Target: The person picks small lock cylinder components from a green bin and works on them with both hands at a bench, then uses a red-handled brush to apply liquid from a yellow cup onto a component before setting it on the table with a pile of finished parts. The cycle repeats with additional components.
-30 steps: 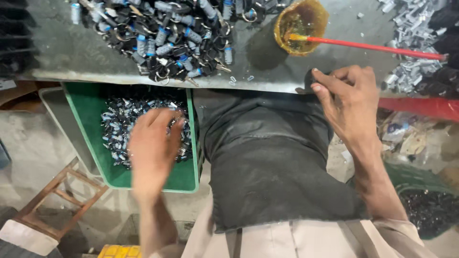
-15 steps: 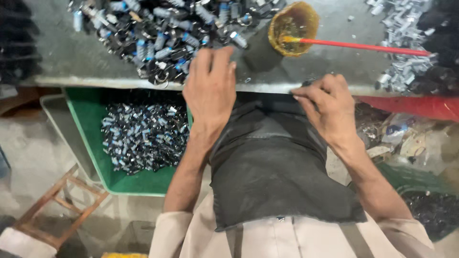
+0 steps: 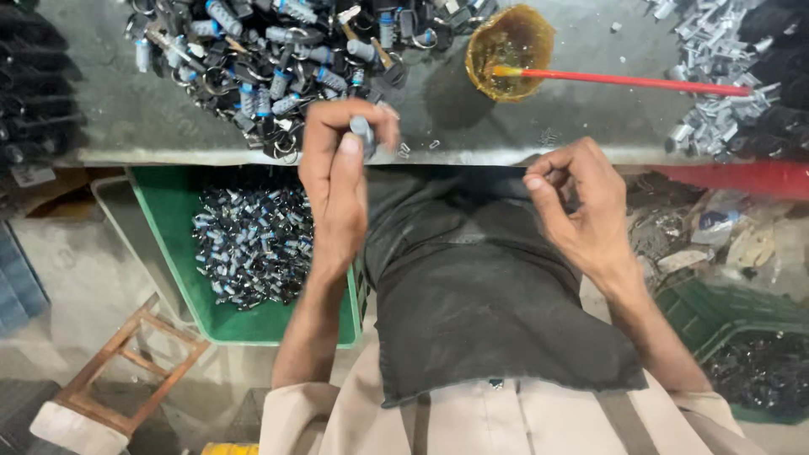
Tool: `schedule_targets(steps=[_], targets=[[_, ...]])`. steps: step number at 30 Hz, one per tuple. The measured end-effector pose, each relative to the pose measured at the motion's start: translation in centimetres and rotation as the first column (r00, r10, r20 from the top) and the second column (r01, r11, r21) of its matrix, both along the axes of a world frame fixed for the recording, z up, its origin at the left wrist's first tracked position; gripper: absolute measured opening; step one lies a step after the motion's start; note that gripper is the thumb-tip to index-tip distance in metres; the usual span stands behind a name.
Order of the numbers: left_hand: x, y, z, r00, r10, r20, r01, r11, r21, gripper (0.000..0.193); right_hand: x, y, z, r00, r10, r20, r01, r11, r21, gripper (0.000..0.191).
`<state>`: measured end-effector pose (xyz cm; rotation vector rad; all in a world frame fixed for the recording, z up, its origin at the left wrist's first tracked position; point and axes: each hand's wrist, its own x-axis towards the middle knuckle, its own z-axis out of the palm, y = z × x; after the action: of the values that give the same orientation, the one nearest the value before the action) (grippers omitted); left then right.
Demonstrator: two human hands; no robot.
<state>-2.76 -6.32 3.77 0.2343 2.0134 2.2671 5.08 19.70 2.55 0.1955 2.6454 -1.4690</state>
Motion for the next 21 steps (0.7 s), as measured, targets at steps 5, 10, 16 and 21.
schedule_targets(steps=[5, 10, 16, 21], targets=[[3.7, 2.9, 0.3, 0.821, -0.189, 0.538, -0.099, 0.882, 0.461, 0.02, -1.3, -2.8, 0.4, 0.993, -0.005, -0.119, -0.032, 0.954, -0.299, 0.015], [5.6, 3.3, 0.4, 0.864, -0.213, 0.456, 0.092, 0.958, 0.272, 0.018, -1.8, -3.7, 0.7, 0.995, -0.029, -0.09, -0.027, 0.827, -0.561, 0.016], [5.5, 2.6, 0.1, 0.749, -0.324, 0.578, -0.072, 0.827, 0.558, 0.022, -1.7, -4.4, 1.3, 1.0, 0.018, -0.026, -0.03, 0.784, -0.62, 0.018], [5.7, 2.7, -0.3, 0.7, -0.339, 0.629, -0.059, 0.85, 0.524, 0.023, -2.5, -4.4, 2.4, 0.989, 0.144, 0.023, -0.114, 0.859, -0.499, 0.015]])
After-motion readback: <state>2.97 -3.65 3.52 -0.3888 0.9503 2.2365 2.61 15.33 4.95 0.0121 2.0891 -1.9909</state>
